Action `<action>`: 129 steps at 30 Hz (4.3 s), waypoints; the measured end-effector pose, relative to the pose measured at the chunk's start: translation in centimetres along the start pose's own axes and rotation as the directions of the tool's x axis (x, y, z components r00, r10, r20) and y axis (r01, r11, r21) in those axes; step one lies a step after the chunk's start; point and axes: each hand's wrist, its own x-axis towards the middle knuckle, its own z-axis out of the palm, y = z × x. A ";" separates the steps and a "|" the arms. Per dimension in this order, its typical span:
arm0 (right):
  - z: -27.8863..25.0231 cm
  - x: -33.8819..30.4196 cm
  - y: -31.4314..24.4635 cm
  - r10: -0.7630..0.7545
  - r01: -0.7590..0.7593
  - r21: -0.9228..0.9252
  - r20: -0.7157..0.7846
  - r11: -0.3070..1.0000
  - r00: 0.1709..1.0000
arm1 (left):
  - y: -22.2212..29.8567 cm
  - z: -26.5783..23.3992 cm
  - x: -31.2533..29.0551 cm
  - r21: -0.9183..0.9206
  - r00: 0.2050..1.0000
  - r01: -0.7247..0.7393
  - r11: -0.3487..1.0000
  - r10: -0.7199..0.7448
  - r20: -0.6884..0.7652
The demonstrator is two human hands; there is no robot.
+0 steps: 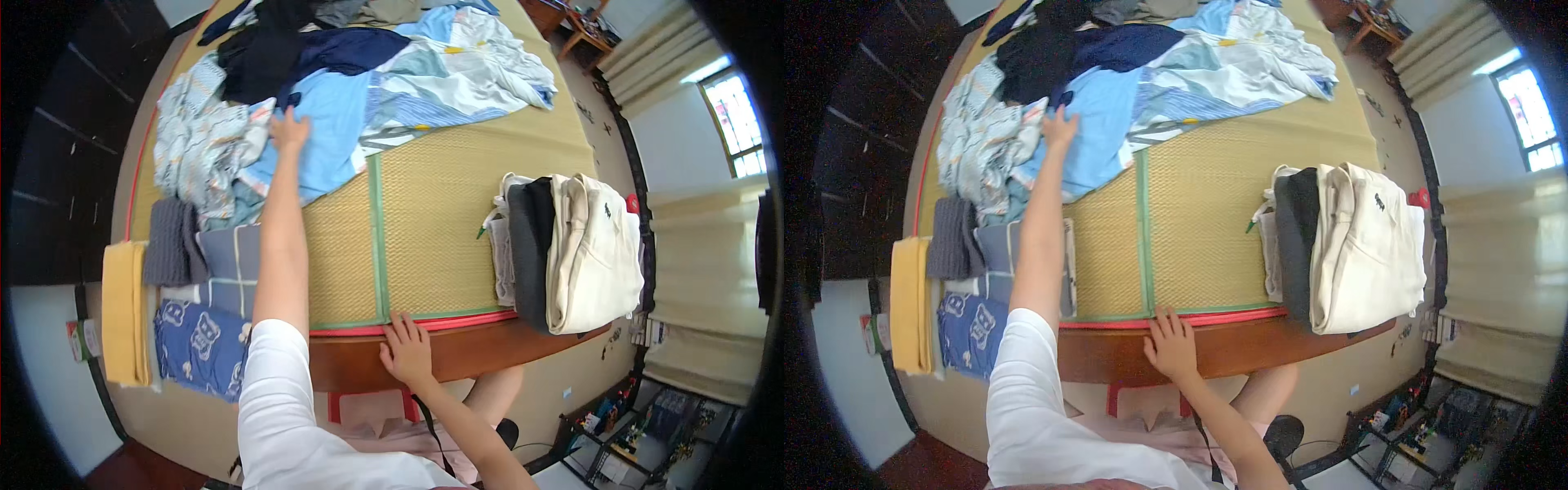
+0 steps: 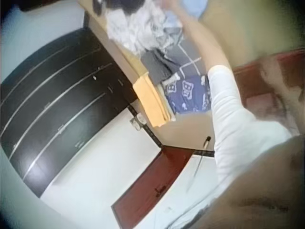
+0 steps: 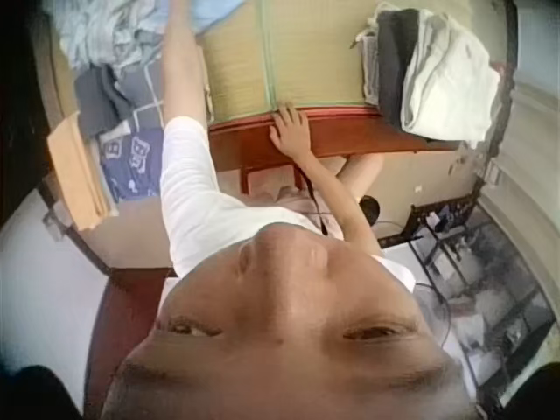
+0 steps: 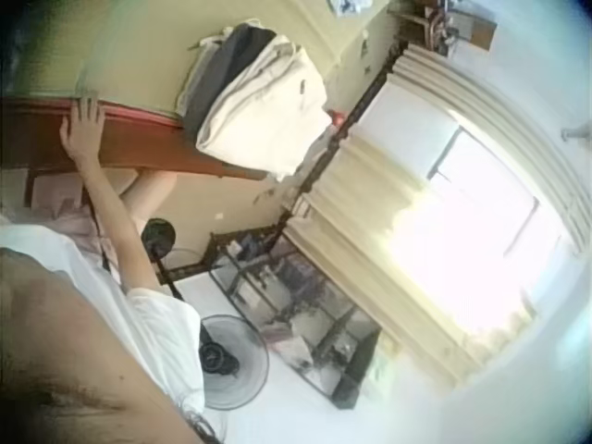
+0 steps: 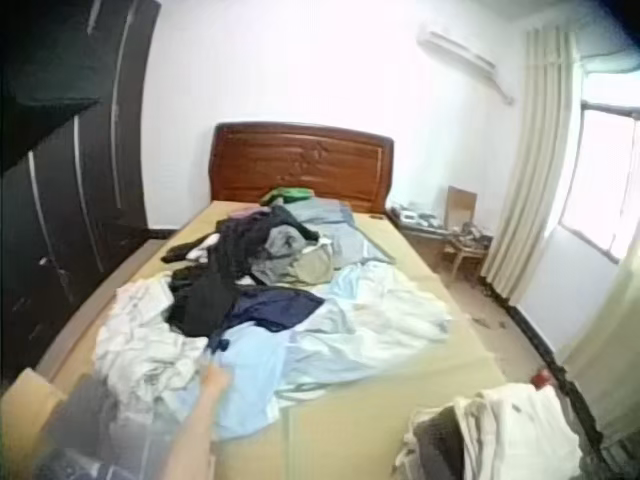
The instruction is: Folding various garments including shorts and a shirt while sitting on a bed.
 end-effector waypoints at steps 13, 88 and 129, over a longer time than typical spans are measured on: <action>0.0 1.4 0.6 -0.022 0.021 -0.020 -0.041 1.000 0.999 | 2.1 2.2 0.2 -0.261 0.858 -0.514 0.817 0.483 -0.176; -18.9 -33.7 -2.8 -0.084 -0.447 0.392 0.819 0.804 0.567 | -21.3 -31.6 -60.0 -0.054 0.049 -0.081 0.995 0.058 0.997; -15.7 -27.4 -2.1 0.052 -0.572 0.663 0.630 0.484 0.775 | -18.6 -34.3 -64.4 -0.173 0.155 0.685 0.708 0.090 0.984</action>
